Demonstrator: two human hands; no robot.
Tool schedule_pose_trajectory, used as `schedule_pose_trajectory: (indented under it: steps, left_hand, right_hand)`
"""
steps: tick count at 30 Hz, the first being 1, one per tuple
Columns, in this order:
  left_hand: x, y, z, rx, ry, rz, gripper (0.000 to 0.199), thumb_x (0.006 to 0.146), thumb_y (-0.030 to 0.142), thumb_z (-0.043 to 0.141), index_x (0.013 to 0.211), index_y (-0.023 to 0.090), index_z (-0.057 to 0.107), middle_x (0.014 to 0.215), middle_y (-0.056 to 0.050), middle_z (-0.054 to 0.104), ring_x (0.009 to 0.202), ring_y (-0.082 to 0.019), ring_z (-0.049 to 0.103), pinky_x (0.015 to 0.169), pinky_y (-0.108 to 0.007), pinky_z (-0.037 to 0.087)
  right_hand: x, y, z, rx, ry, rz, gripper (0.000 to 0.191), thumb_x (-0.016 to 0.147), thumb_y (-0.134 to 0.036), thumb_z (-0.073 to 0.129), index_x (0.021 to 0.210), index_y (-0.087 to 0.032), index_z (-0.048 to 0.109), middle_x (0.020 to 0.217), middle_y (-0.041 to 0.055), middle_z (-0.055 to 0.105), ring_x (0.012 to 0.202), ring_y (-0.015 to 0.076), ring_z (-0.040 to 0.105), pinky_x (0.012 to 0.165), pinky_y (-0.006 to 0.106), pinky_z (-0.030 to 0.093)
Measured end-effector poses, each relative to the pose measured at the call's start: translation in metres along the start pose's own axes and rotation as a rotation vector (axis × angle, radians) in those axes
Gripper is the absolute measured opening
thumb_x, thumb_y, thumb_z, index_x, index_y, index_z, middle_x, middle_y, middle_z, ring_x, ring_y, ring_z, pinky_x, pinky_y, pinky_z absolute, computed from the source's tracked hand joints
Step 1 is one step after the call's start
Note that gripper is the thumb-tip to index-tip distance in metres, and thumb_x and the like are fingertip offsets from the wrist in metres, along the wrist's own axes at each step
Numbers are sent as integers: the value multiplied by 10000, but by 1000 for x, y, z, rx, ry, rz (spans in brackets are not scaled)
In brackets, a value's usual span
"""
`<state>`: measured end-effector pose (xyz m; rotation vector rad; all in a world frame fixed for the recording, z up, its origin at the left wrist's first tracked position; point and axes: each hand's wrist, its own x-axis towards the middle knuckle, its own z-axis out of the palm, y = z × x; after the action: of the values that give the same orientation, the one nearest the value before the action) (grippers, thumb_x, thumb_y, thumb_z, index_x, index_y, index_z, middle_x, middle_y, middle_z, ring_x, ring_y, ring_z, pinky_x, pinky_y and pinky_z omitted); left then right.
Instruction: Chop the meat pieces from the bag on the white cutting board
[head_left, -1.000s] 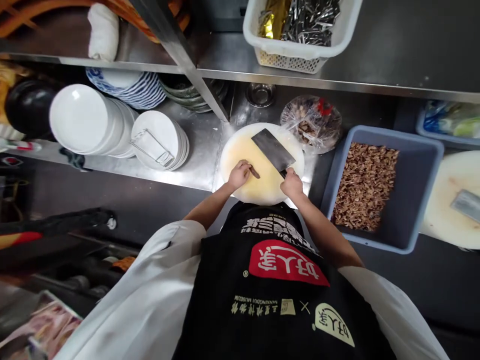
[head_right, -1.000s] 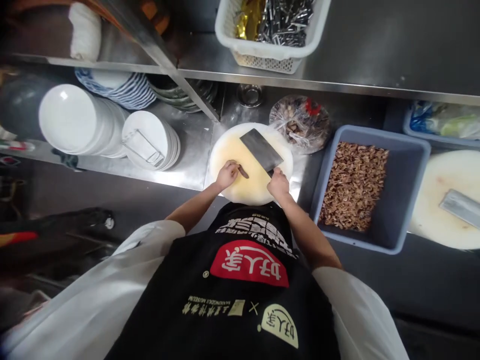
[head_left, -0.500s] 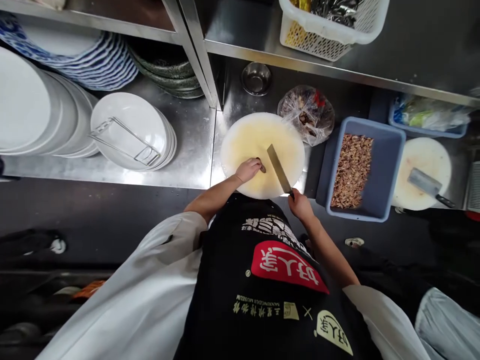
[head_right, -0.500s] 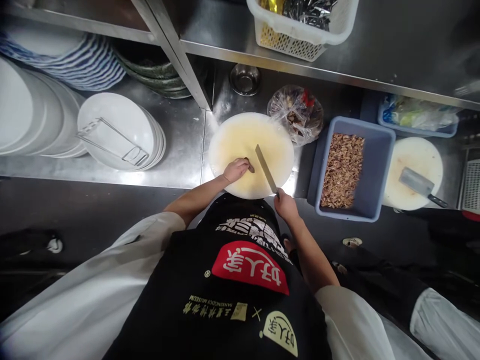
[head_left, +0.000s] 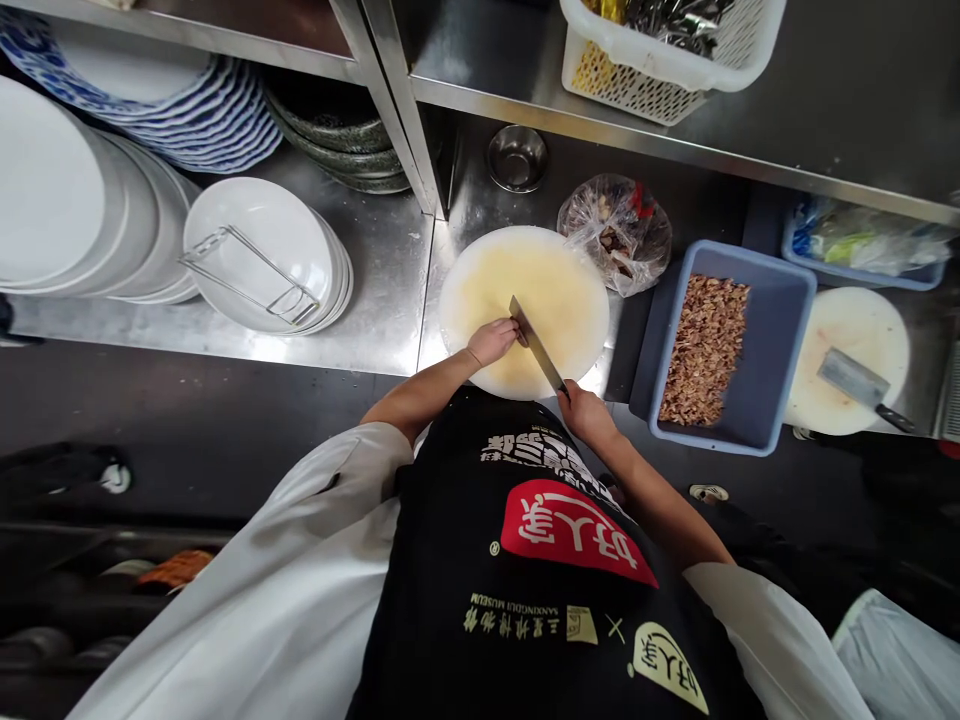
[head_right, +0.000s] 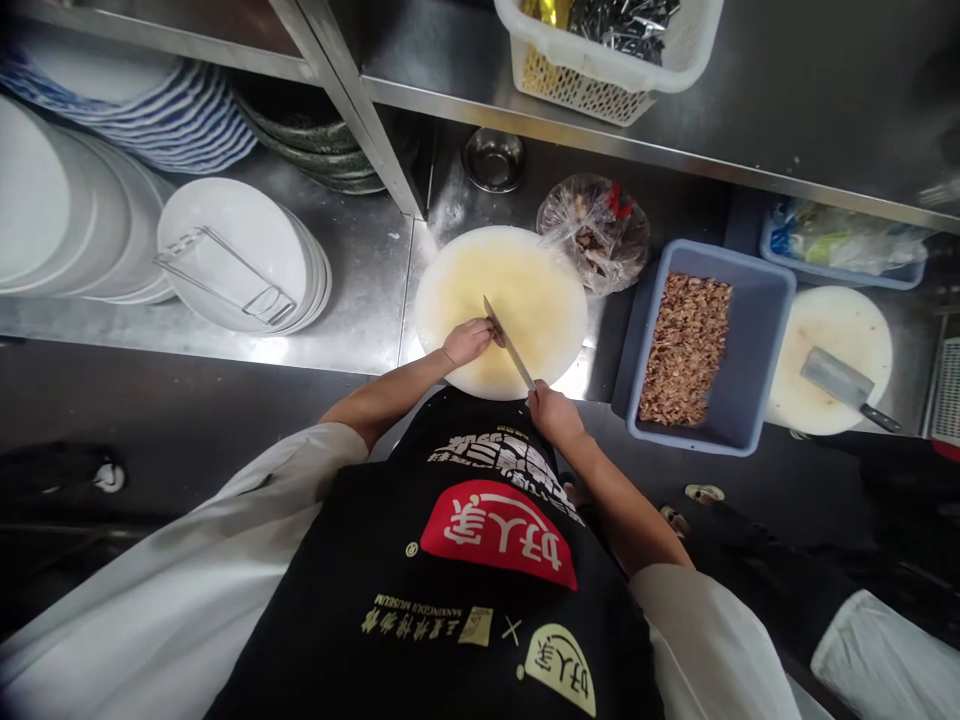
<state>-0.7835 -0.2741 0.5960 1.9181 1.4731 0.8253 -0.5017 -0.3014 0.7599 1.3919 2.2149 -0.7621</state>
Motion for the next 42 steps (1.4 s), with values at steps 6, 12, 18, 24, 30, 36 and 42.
schedule_pose_trajectory:
  steps: [6, 12, 18, 24, 30, 36, 42]
  left_hand:
    - [-1, 6, -5, -35, -9, -42, 193, 975, 206, 548, 1015, 204, 737, 1247, -127, 678, 1285, -263, 603, 1202, -501, 468]
    - [0, 8, -5, -88, 19, -84, 160, 961, 237, 580, 941, 211, 737, 1193, -127, 679, 1248, -274, 614, 1184, -503, 476]
    - [2, 11, -4, -6, 16, -84, 192, 959, 222, 555, 966, 206, 746, 1175, -128, 686, 1220, -268, 620, 1146, -484, 500]
    - [1, 8, -1, 32, 36, -75, 188, 945, 195, 572, 980, 203, 756, 1170, -127, 691, 1187, -268, 639, 1118, -470, 513]
    - [-1, 11, -4, 91, 39, -72, 204, 956, 192, 564, 972, 190, 768, 1184, -147, 693, 1207, -287, 631, 1101, -493, 523]
    - [-2, 18, -7, 70, 62, -89, 229, 979, 196, 546, 1026, 195, 771, 1225, -134, 695, 1238, -279, 622, 1121, -477, 508]
    - [-1, 23, -15, 60, 41, -82, 216, 944, 151, 577, 990, 214, 779, 1225, -96, 696, 1205, -252, 631, 1085, -431, 516]
  right_hand:
    - [26, -6, -3, 9, -37, 21, 362, 1105, -368, 341, 1168, -160, 630, 1031, 164, 759, 969, 280, 730, 821, 316, 471]
    - [43, -7, 14, 16, -22, 59, 360, 1097, -346, 345, 1199, -156, 633, 1091, 170, 751, 1021, 298, 722, 860, 342, 499]
    - [45, -8, 18, 38, -15, 34, 336, 1091, -313, 378, 1206, -121, 629, 1072, 174, 746, 985, 262, 714, 854, 312, 495]
    - [79, -36, 4, 84, 55, 9, 416, 1121, -339, 339, 1273, -68, 615, 1138, 167, 726, 1015, 214, 665, 894, 293, 458]
    - [44, -17, 22, 102, 2, 81, 393, 1105, -358, 367, 1303, -163, 644, 1077, 152, 746, 1007, 254, 697, 882, 316, 457]
    - [-8, 43, 52, 34, 8, 92, 362, 1089, -394, 409, 1205, -170, 670, 1077, 155, 766, 987, 267, 732, 821, 302, 467]
    - [-22, 68, 60, 157, 208, 156, 438, 1085, -438, 382, 1172, -144, 695, 1025, 182, 775, 984, 294, 736, 797, 299, 469]
